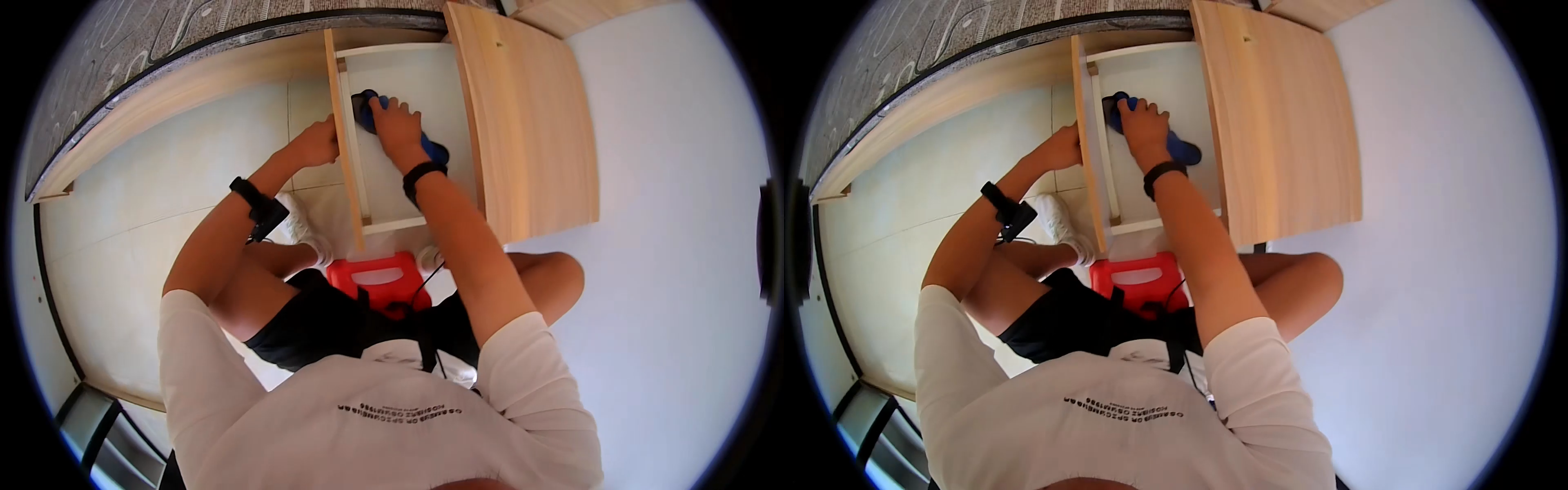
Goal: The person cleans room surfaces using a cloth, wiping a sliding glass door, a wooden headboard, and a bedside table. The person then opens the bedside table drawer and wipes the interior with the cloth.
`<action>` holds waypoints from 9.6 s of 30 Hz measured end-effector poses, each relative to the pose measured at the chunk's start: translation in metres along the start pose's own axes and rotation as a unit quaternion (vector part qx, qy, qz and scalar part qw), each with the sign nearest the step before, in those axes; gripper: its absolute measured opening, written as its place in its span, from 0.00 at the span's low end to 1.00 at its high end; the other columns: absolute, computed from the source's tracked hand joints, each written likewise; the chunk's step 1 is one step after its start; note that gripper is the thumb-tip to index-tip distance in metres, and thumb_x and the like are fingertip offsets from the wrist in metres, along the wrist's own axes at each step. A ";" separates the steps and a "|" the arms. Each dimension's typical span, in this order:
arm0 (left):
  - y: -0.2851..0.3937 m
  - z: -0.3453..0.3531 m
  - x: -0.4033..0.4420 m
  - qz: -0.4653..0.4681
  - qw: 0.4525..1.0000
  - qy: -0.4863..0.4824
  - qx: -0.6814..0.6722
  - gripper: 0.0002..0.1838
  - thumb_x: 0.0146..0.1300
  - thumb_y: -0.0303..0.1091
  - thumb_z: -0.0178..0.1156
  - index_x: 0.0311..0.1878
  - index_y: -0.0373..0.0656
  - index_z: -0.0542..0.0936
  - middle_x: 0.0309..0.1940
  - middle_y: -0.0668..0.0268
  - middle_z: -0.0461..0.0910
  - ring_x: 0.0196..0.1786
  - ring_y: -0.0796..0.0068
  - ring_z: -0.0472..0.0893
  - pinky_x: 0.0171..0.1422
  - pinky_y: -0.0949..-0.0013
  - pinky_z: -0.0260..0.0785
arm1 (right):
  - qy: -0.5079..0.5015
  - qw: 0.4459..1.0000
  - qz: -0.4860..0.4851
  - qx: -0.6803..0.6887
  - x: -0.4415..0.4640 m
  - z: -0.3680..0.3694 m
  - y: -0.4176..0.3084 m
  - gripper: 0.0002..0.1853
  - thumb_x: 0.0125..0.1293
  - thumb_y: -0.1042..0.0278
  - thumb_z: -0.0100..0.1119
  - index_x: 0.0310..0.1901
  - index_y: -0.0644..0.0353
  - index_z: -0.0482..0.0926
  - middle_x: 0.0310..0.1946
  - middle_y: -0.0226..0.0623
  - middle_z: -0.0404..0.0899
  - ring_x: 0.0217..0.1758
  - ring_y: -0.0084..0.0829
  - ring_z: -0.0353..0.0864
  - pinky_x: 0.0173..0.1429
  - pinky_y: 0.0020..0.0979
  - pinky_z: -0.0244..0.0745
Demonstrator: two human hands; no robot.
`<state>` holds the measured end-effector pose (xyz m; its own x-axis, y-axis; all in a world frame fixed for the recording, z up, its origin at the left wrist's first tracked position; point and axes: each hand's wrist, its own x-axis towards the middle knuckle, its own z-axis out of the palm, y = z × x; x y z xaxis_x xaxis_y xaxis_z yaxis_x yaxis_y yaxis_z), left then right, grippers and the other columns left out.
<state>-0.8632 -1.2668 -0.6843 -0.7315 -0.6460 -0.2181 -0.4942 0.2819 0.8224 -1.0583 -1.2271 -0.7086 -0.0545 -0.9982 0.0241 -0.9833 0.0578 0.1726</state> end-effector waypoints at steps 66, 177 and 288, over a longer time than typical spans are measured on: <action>-0.011 0.009 0.003 -0.028 0.993 0.033 0.107 0.24 0.60 0.37 0.60 0.51 0.29 0.66 0.33 0.40 0.81 0.39 0.37 0.81 0.44 0.46 0.74 | -0.180 0.958 0.091 0.203 0.058 -0.015 0.022 0.39 0.60 0.48 0.54 0.74 0.46 0.60 0.57 0.55 0.79 0.60 0.56 0.77 0.63 0.53 0.72; -0.038 0.013 0.019 0.037 0.995 -0.035 0.083 0.31 0.61 0.39 0.56 0.57 0.19 0.62 0.40 0.36 0.81 0.44 0.42 0.83 0.48 0.52 0.75 | -0.170 0.978 0.027 0.114 0.034 0.006 0.028 0.32 0.63 0.46 0.56 0.55 0.70 0.77 0.62 0.51 0.72 0.68 0.54 0.69 0.64 0.63 0.65; -0.008 0.010 0.004 -0.069 0.988 0.006 -0.136 0.28 0.67 0.32 0.56 0.62 0.36 0.53 0.33 0.61 0.77 0.30 0.75 0.78 0.32 0.68 0.75 | -0.042 0.995 0.078 0.040 -0.076 -0.105 0.199 0.34 0.75 0.41 0.37 0.77 0.49 0.53 0.71 0.64 0.55 0.66 0.66 0.66 0.65 0.58 0.68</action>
<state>-0.8669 -1.2648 -0.6967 -0.6603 -0.6734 -0.3326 -0.4427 -0.0087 0.8966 -1.2311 -1.1380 -0.5726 -0.2191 -0.9750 -0.0383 -0.9721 0.2147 0.0946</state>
